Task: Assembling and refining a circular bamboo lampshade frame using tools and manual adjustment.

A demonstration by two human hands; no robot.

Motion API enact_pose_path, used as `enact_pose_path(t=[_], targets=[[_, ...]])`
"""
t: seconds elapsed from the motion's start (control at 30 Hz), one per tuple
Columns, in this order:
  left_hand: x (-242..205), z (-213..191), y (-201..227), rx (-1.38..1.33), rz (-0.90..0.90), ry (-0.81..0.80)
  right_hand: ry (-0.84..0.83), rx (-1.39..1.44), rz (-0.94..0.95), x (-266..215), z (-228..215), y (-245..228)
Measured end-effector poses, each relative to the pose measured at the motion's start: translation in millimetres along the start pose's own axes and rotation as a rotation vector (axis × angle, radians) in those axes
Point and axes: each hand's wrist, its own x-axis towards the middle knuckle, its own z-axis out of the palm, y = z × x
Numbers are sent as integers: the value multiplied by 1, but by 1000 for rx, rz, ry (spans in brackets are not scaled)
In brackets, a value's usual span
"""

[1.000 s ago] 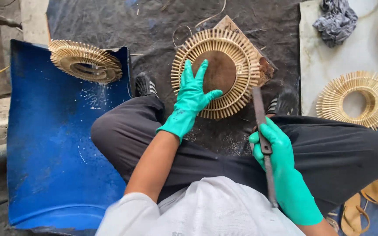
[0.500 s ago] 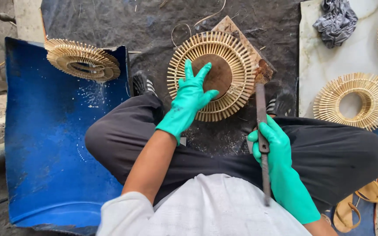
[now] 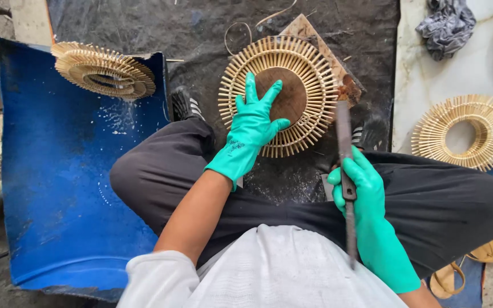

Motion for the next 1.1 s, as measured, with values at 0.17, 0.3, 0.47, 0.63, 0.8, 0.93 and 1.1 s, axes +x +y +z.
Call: enact_pose_path(t=[0.17, 0.3, 0.47, 0.63, 0.8, 0.93, 1.1], targets=[[-2, -23, 5, 32, -14, -86, -55, -36, 8, 1, 2, -8], [-6, -6, -22, 4, 80, -27, -5, -31, -54, -14, 9, -13], [-12, 3, -19, -36, 85, 94, 53, -100, 15, -37, 21, -25], [-24, 5, 5, 45, -50, 110, 119, -36, 177, -44, 25, -19], [-27, 4, 15, 42, -141, 62, 49, -23, 131, -37, 11, -2], [-18, 7, 6, 52, -88, 92, -2, 3, 101, -26, 0, 4], [-13, -5, 12, -12, -154, -12, 100, -26, 42, -29, 19, -9]])
